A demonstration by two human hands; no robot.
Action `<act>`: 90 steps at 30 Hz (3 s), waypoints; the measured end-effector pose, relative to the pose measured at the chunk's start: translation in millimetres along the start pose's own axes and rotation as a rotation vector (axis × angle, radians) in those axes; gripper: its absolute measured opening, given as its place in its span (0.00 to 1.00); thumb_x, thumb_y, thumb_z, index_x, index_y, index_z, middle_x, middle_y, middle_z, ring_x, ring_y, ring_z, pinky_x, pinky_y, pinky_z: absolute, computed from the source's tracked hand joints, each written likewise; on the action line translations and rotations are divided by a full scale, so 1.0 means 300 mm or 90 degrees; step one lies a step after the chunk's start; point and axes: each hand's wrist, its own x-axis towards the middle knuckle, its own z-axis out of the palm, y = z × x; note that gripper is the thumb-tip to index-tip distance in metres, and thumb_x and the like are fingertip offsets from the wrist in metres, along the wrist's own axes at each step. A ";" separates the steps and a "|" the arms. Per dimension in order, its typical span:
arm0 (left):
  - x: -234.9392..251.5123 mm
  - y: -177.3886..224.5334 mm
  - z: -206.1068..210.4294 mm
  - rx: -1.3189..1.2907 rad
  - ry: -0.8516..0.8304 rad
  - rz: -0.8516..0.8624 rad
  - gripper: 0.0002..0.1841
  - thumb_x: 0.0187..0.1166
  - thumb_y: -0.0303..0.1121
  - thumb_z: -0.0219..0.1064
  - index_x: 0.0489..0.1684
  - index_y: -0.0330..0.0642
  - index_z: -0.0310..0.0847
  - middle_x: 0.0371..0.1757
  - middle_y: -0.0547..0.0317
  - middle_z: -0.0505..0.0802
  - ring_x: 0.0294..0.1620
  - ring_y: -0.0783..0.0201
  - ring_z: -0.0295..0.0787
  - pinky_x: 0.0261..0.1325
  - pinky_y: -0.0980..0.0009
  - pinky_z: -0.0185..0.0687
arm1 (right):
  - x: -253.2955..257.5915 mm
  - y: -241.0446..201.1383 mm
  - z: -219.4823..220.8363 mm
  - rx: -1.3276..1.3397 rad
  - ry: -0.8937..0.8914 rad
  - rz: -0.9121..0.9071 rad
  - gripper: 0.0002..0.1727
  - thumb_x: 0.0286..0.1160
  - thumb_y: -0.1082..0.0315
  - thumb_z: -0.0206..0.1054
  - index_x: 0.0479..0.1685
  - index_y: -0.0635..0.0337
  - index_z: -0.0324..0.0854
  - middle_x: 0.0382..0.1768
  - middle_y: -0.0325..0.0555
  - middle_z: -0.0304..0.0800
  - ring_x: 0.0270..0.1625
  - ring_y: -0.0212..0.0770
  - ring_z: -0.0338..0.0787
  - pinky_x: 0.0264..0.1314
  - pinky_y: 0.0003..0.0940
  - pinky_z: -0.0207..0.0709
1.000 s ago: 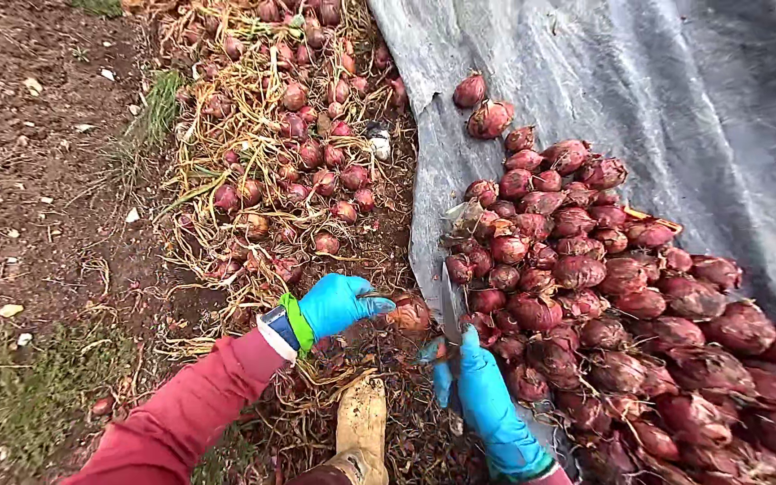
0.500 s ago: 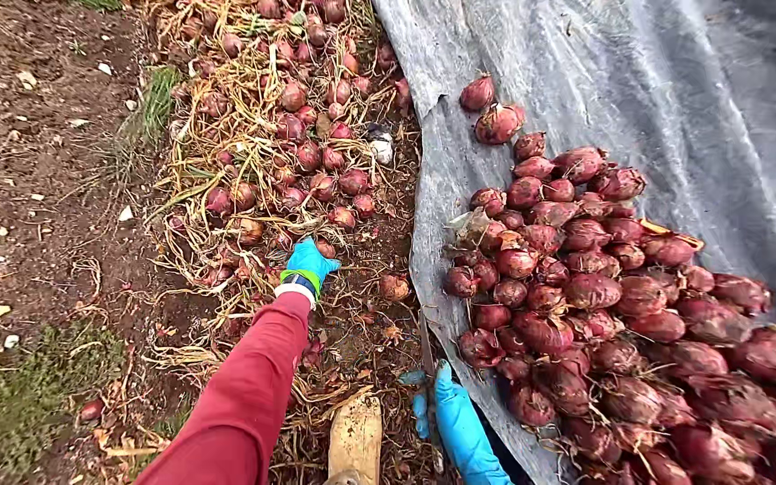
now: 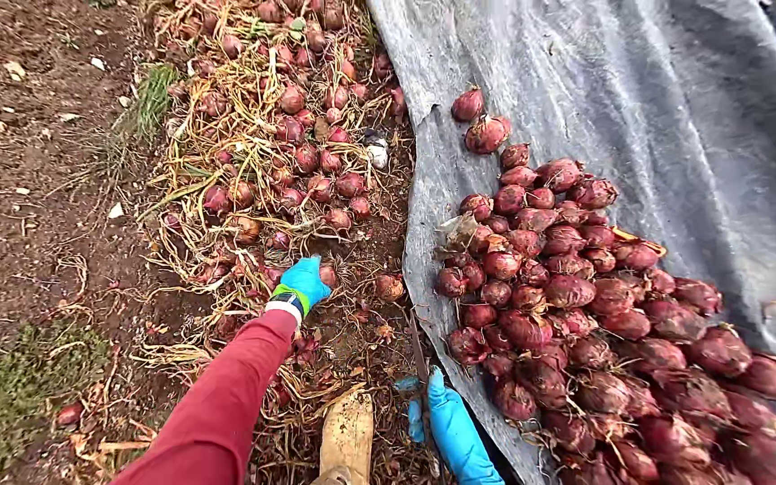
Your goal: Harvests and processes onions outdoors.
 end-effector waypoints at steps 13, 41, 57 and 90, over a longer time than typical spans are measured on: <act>-0.524 0.151 -0.203 -0.224 -0.445 0.229 0.43 0.51 0.59 0.87 0.68 0.50 0.79 0.48 0.58 0.95 0.48 0.62 0.94 0.52 0.53 0.92 | 0.078 -0.101 0.116 -0.040 -0.133 -0.177 0.45 0.60 0.15 0.58 0.26 0.55 0.84 0.15 0.39 0.82 0.16 0.35 0.81 0.20 0.33 0.80; -0.172 0.307 0.027 -0.637 -0.277 0.014 0.38 0.73 0.68 0.70 0.70 0.44 0.79 0.45 0.45 0.93 0.33 0.53 0.92 0.35 0.56 0.92 | -0.089 0.231 0.007 0.144 -0.045 0.112 0.48 0.88 0.32 0.29 0.54 0.64 0.86 0.16 0.48 0.83 0.13 0.42 0.81 0.16 0.40 0.82; 0.145 0.408 -0.293 -0.232 0.206 0.190 0.31 0.70 0.40 0.78 0.78 0.53 0.81 0.74 0.52 0.88 0.76 0.53 0.83 0.79 0.49 0.78 | 0.216 -0.571 -0.330 0.330 0.450 -0.266 0.40 0.85 0.26 0.27 0.34 0.47 0.75 0.11 0.34 0.71 0.10 0.36 0.72 0.12 0.36 0.73; -0.198 0.364 -0.370 -0.091 -0.016 0.298 0.26 0.91 0.59 0.52 0.50 0.50 0.91 0.48 0.52 0.96 0.52 0.49 0.94 0.56 0.38 0.85 | 0.115 -0.306 -0.044 -0.001 0.111 -0.244 0.51 0.85 0.29 0.24 0.40 0.61 0.87 0.11 0.44 0.79 0.10 0.41 0.78 0.12 0.39 0.78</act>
